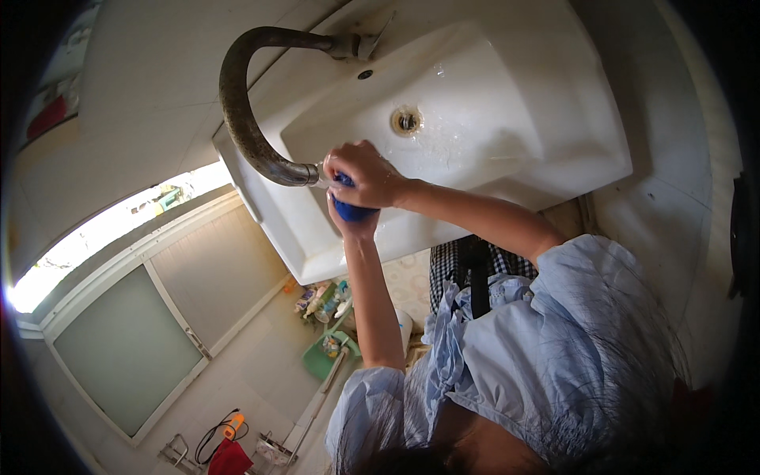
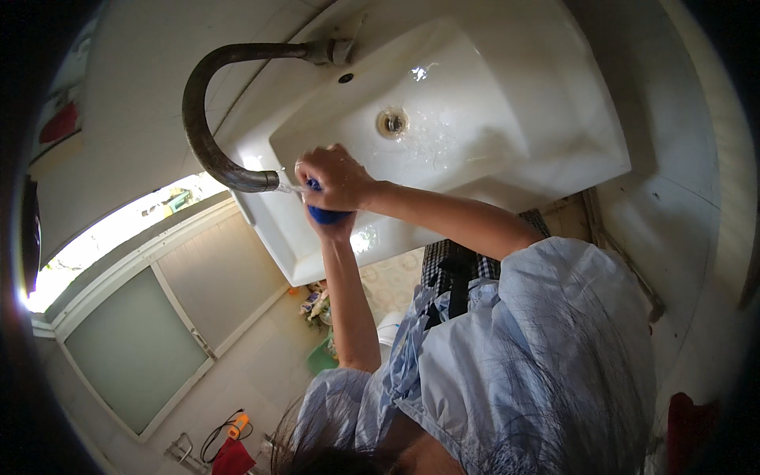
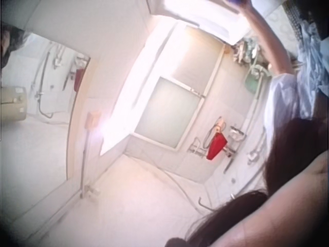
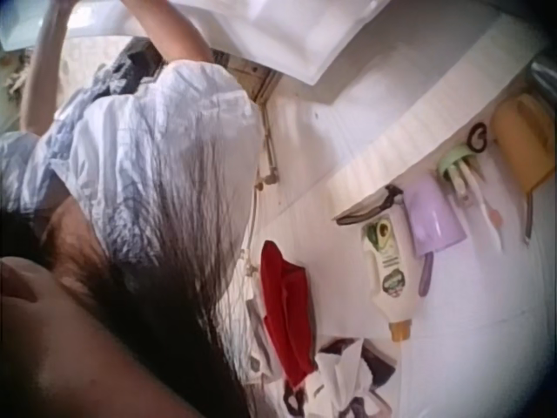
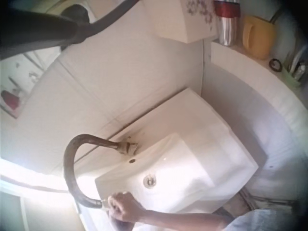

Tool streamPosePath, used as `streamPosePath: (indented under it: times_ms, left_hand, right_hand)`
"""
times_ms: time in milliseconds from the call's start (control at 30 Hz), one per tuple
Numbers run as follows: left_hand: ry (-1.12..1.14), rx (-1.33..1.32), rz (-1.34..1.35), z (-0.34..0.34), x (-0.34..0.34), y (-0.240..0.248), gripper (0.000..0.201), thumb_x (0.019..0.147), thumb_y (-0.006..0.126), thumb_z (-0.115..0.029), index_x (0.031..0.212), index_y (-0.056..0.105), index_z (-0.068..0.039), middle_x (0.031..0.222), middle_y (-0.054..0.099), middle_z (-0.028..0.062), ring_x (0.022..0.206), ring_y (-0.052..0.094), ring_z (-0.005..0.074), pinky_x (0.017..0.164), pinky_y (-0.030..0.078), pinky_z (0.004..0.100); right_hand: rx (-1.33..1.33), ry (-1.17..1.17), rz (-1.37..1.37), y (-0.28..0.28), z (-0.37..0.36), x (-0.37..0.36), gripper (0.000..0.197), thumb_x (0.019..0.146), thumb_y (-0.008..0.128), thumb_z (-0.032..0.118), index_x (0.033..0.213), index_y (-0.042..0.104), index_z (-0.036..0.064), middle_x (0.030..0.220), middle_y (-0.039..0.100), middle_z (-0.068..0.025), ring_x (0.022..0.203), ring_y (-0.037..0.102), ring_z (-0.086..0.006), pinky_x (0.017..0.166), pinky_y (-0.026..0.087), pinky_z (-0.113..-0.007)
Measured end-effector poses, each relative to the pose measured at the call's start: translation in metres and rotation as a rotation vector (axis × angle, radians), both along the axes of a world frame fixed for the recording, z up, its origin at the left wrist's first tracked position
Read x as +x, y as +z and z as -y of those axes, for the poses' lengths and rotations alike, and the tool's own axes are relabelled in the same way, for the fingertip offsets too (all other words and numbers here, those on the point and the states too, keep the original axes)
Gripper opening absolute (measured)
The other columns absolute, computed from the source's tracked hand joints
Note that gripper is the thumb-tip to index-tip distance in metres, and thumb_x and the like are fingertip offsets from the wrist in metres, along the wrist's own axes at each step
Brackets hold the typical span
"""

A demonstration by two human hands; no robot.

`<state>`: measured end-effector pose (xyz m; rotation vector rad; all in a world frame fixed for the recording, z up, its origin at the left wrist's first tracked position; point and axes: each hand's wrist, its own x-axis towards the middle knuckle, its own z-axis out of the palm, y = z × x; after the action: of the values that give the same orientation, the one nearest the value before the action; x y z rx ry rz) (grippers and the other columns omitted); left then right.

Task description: The person cleans a bathroom sink and the surrounding wall tiles using a cloth, first rinsing the cloth under the faucet and then wiping the interior and rim of the sink before scrubbing the adjacent wall.

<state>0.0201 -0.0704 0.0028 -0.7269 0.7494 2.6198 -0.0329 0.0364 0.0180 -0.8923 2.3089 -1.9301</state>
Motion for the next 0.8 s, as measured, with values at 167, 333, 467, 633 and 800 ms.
streamPosePath:
  times_ms: [167, 333, 467, 633, 800]
  left_hand:
    - [0.192, -0.761, -0.332, -0.027, -0.023, 0.006, 0.037, 0.078, 0.052, -0.019, 0.111, 0.041, -0.007, 0.106, 0.047, 0.0108, 0.101, 0.046, 0.0232, 0.088, 0.038, 0.0349]
    - [-0.06, -1.484, -0.81, -0.018, -0.028, 0.016, 0.047, 0.077, 0.051, -0.025, 0.115, 0.036, -0.002, 0.11, 0.046, 0.0155, 0.106, 0.041, 0.0282, 0.094, 0.027, 0.0387]
    - [-0.177, -1.321, -0.871, -0.05, -0.025, 0.039, 0.078, 0.064, 0.065, -0.043, 0.121, 0.032, -0.001, 0.12, 0.039, 0.0175, 0.108, 0.038, 0.0314, 0.093, 0.028, 0.04]
    - [-0.429, -1.773, -0.781, -0.048, -0.02, 0.048, 0.081, 0.052, 0.073, -0.045, 0.114, 0.041, -0.004, 0.095, 0.042, 0.014, 0.092, 0.041, 0.0304, 0.08, 0.034, 0.0425]
    - [-0.334, -1.79, -0.645, -0.053, -0.017, 0.044, 0.043, 0.059, 0.068, -0.026, 0.088, 0.048, -0.003, 0.083, 0.044, 0.0129, 0.083, 0.043, 0.0295, 0.074, 0.036, 0.0396]
  right_hand:
    - [-0.915, -0.066, 1.065, -0.03, -0.012, 0.004, 0.041, 0.082, 0.051, 0.041, 0.111, 0.046, 0.0118, 0.108, 0.049, -0.0042, 0.095, 0.05, -0.014, 0.083, 0.041, -0.027]
    - [-1.049, -0.041, 1.124, 0.011, -0.025, 0.011, 0.036, 0.083, 0.049, 0.036, 0.106, 0.047, 0.0087, 0.097, 0.052, -0.003, 0.087, 0.052, -0.0103, 0.075, 0.043, -0.025]
    - [-1.079, -0.084, 1.05, -0.004, -0.033, 0.015, 0.036, 0.083, 0.05, 0.035, 0.105, 0.046, 0.0068, 0.095, 0.051, -0.0024, 0.085, 0.051, -0.0108, 0.076, 0.042, -0.024]
    - [-1.145, -0.162, 1.273, 0.006, -0.029, 0.024, 0.041, 0.081, 0.05, 0.048, 0.093, 0.048, 0.0091, 0.084, 0.049, 0.0002, 0.074, 0.049, -0.0069, 0.068, 0.042, -0.021]
    - [-1.214, -0.302, 1.379, -0.002, -0.019, 0.028, 0.028, 0.082, 0.05, 0.037, 0.079, 0.047, 0.0093, 0.073, 0.043, 0.0016, 0.065, 0.044, -0.0063, 0.061, 0.041, -0.023]
